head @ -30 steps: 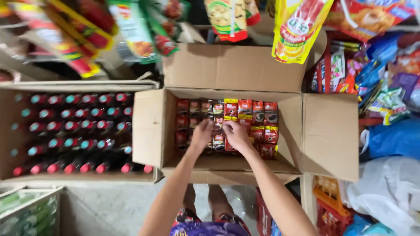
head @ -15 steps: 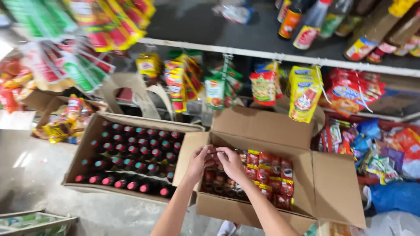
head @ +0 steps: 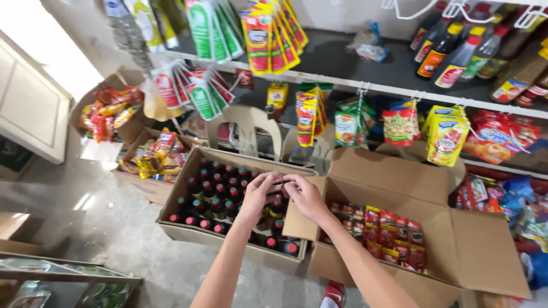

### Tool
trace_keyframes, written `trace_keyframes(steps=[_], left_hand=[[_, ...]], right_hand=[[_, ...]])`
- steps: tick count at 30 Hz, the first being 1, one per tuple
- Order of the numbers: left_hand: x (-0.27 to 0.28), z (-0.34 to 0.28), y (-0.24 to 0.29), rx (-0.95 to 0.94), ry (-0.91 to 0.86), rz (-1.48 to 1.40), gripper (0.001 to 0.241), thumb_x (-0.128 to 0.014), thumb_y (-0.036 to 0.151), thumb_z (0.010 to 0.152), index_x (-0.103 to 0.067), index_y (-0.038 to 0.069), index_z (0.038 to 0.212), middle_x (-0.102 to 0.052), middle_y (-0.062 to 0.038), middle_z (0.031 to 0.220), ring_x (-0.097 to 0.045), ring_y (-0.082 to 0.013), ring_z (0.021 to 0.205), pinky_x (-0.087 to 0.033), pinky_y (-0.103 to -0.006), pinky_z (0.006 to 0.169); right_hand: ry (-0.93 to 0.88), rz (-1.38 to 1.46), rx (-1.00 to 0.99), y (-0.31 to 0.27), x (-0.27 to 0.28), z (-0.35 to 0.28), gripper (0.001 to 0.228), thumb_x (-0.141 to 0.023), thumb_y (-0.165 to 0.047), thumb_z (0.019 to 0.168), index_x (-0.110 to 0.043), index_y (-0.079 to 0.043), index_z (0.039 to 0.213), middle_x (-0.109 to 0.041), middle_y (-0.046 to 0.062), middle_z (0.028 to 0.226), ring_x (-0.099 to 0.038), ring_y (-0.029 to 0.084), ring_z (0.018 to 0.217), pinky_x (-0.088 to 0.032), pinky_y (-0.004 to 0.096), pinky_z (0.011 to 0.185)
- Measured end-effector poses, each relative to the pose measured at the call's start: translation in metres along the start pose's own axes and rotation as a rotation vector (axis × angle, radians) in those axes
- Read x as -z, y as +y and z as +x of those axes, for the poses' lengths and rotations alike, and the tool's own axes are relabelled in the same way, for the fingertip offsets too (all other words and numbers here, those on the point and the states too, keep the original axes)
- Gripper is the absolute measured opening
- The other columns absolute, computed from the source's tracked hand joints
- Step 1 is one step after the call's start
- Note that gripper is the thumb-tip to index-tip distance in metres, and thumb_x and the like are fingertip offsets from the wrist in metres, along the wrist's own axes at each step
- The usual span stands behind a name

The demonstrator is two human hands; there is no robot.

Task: Stocking and organizing coffee and milk packets on store shelves and into boxes.

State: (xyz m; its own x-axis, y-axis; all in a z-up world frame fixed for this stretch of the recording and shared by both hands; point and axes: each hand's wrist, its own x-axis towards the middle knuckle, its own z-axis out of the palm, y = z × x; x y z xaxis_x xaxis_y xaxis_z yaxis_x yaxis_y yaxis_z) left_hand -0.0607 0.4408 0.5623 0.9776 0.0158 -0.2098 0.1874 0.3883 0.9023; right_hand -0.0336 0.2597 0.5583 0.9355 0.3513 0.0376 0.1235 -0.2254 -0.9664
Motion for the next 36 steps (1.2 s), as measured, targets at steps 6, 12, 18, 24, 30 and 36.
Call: trace_keyframes(steps=[6,12,18,24,30,36], left_hand=[[0.05,-0.029,0.048,-0.096,-0.013,-0.03,0.034,-0.055,0.024,0.104,-0.064,0.005,0.129,-0.073,-0.008,0.122,-0.073,-0.0166,0.102,-0.059,-0.0319,0.081],[0.078,-0.029,0.086,-0.17,-0.041,-0.028,0.034,-0.056,0.022,0.104,-0.064,0.004,0.131,-0.073,-0.008,0.118,-0.071,-0.0151,0.093,-0.059,-0.0312,0.079],[0.088,-0.01,0.137,-0.244,-0.084,0.035,0.033,-0.055,0.023,0.103,-0.064,0.005,0.13,-0.075,-0.007,0.117,-0.074,-0.0137,0.089,-0.059,-0.0287,0.078],[0.093,0.045,0.199,-0.376,-0.118,0.231,0.031,-0.06,0.021,0.103,-0.066,0.003,0.127,-0.071,-0.003,0.1,-0.069,-0.0096,0.08,-0.057,-0.0264,0.073],[0.088,0.122,0.261,-0.461,-0.181,0.276,0.026,-0.059,0.02,0.104,-0.066,0.0,0.119,-0.068,0.0,0.087,-0.061,-0.0051,0.072,-0.051,-0.0225,0.06],[0.085,0.168,0.318,-0.575,-0.195,0.334,0.024,-0.058,0.019,0.106,-0.066,0.0,0.119,-0.064,-0.001,0.081,-0.056,-0.0039,0.066,-0.048,-0.0216,0.057]], right_hand=[[-0.071,0.005,0.091,-0.079,-0.046,-0.001,0.03,-0.059,-0.021,0.1,-0.063,-0.005,0.126,-0.076,0.004,0.104,-0.071,0.011,0.093,-0.057,0.028,0.082],[-0.135,-0.014,0.17,-0.122,-0.069,0.021,0.028,-0.059,-0.021,0.103,-0.066,-0.004,0.125,-0.074,0.004,0.103,-0.067,0.01,0.091,-0.055,0.028,0.08],[-0.165,0.076,0.156,-0.153,-0.077,0.062,0.026,-0.059,-0.021,0.101,-0.064,-0.005,0.12,-0.071,0.003,0.096,-0.067,0.008,0.083,-0.057,0.026,0.074],[-0.137,0.023,0.267,-0.164,-0.081,0.142,0.019,-0.06,-0.02,0.105,-0.063,-0.002,0.109,-0.068,0.007,0.085,-0.065,0.012,0.077,-0.053,0.029,0.07],[-0.213,0.181,0.298,-0.2,-0.077,0.222,0.021,-0.058,-0.021,0.105,-0.062,-0.001,0.103,-0.07,0.004,0.089,-0.07,0.011,0.081,-0.059,0.028,0.075],[-0.182,0.133,0.408,-0.233,-0.072,0.29,0.021,-0.059,-0.02,0.104,-0.064,0.0,0.102,-0.071,0.005,0.091,-0.069,0.012,0.082,-0.057,0.028,0.075]])
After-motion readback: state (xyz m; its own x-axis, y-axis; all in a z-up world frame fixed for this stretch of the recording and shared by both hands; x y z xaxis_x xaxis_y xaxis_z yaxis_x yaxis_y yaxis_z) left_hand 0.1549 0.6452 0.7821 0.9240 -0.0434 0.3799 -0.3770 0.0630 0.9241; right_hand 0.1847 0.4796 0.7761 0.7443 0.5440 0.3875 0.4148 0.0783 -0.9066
